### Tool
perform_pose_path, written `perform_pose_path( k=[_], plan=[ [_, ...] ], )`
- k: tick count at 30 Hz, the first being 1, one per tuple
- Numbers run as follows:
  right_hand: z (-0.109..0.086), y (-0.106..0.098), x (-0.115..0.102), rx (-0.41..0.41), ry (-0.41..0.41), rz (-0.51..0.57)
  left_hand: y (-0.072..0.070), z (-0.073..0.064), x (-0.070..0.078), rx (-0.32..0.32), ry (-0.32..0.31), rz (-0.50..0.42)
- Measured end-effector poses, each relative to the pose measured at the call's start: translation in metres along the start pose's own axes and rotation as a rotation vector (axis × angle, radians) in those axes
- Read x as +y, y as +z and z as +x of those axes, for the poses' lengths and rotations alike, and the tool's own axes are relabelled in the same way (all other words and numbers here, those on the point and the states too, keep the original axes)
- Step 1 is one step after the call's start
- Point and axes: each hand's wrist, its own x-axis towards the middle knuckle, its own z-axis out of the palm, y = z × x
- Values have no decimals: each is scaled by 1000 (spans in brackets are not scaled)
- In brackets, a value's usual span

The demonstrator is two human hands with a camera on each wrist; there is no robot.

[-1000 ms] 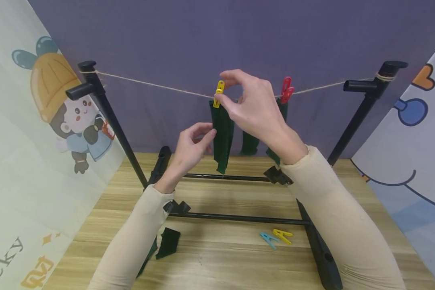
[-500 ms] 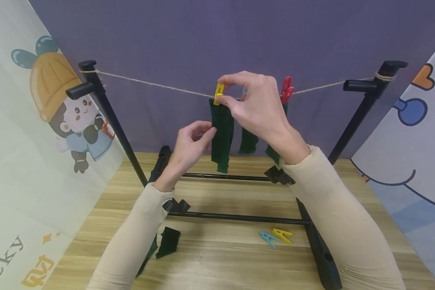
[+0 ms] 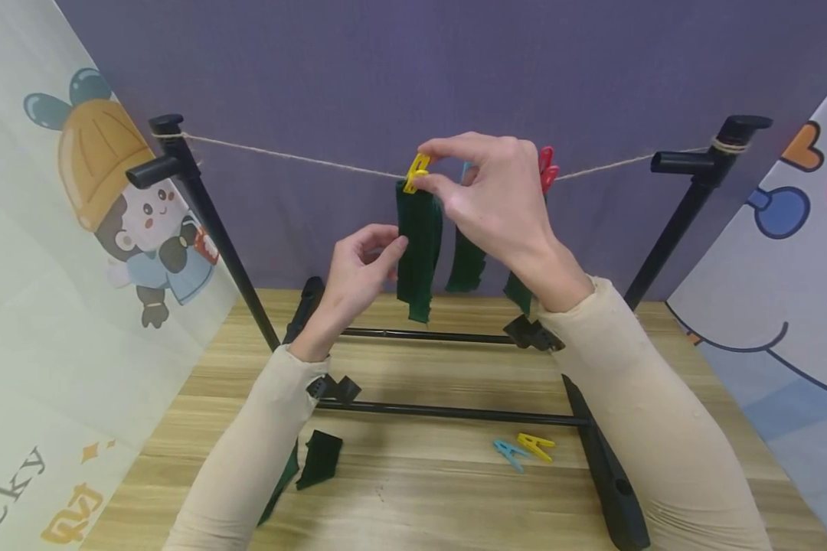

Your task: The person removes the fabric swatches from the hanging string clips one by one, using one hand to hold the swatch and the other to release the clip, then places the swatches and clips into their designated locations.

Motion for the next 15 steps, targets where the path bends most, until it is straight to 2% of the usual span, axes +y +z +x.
perform_pose_path(
  k=[2, 5, 15],
  plan=[
    [0, 1, 1, 17, -9, 5, -1, -3, 9, -3, 4, 2],
    [0, 1, 1, 43, -18, 18, -2, -5, 14, -6, 14, 8],
    [2, 0, -1, 101, -12, 38, -5, -6, 12, 4, 22, 22]
  ],
)
